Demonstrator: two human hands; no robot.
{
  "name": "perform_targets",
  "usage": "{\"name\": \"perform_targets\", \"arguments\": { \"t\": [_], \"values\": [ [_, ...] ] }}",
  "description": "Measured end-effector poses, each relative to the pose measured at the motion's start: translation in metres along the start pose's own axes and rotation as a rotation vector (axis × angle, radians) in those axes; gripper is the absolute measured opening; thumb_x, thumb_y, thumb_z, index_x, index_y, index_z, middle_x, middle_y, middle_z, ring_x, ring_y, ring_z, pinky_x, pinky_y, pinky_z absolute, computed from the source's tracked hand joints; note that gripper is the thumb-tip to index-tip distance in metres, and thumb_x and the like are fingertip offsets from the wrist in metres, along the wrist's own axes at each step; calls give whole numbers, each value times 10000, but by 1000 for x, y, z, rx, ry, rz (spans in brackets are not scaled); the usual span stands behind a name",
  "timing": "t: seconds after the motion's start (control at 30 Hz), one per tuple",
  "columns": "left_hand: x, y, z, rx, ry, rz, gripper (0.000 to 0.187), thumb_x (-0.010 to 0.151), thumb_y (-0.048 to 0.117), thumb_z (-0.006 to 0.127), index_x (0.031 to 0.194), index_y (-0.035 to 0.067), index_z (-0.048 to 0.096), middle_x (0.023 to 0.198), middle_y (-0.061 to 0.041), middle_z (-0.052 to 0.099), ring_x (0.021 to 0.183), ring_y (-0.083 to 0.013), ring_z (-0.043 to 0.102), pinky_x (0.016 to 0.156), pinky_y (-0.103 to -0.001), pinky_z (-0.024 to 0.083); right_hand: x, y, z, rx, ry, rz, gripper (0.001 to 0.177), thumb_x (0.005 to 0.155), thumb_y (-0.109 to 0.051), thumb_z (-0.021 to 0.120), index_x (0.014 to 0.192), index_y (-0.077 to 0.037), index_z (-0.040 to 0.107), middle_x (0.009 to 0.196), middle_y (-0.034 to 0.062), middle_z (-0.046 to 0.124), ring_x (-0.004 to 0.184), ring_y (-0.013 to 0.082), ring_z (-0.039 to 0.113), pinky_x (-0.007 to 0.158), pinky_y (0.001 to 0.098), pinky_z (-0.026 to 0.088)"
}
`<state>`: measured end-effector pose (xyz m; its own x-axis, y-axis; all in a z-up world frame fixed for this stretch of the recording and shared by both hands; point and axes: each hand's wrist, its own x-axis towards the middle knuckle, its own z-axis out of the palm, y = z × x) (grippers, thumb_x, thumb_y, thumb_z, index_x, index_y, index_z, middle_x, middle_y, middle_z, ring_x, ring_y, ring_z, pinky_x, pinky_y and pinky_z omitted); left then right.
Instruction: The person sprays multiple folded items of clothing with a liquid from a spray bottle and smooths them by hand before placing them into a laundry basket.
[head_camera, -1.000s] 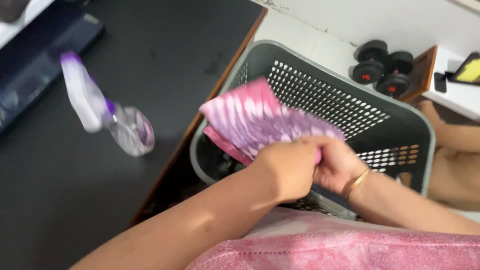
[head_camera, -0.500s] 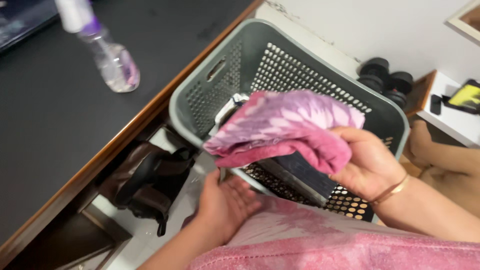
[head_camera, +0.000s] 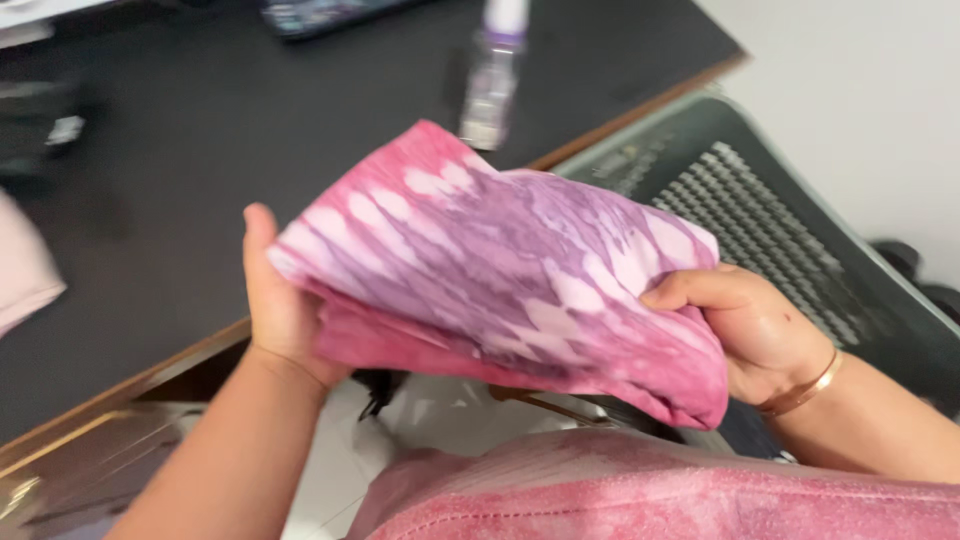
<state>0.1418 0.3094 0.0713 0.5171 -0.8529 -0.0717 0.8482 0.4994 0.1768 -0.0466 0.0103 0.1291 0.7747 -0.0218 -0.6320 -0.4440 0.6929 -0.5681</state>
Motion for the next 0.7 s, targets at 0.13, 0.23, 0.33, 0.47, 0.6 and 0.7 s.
{"name": "perform_targets", "arguments": {
  "t": [0.13,0.23,0.33,0.47,0.6,0.7],
  "values": [
    [-33,79,-22,537,454,-11,515,825,242,632,1276,-6,638,1194,-156,723,1119,-318,713,1071,-489,536,53,-10,50,-287,-51,-154,439,800,77,609,1238,77,643,1111,225,733,970,330,738,883,491,594],
    [-60,137,-25,492,396,21,373,774,108,648,1124,-18,672,940,-113,765,863,-254,741,824,-397,589,96,-35,91,-441,-147,-260,497,785,90,623,1281,63,634,1153,214,719,999,327,740,906,482,595],
    [-89,176,-29,680,300,80,364,848,-39,671,1206,20,640,877,-41,624,666,-153,536,654,-326,487,127,-36,132,-534,-122,-391,570,792,67,604,1361,41,603,1222,168,718,1063,281,734,960,446,583],
    [-96,180,-57,710,620,35,542,691,-71,578,1195,130,600,979,-21,696,730,-152,641,614,-302,526,195,-8,147,-609,119,-314,436,929,30,649,1352,37,544,1134,125,629,948,286,656,890,510,547],
    [-100,173,-94,945,1053,-159,519,744,-39,591,1237,122,598,1072,-38,681,852,-163,647,714,-335,538,215,33,122,-479,498,-281,460,871,-65,622,1313,-160,532,1194,58,691,1031,237,695,867,458,546],
    [-104,176,-116,922,836,-57,562,677,-37,593,1227,74,625,1063,-67,701,875,-198,679,733,-357,559,213,27,88,-450,748,-599,565,850,-71,695,1332,-133,407,1153,100,582,985,275,598,800,488,471]
  ]
}}
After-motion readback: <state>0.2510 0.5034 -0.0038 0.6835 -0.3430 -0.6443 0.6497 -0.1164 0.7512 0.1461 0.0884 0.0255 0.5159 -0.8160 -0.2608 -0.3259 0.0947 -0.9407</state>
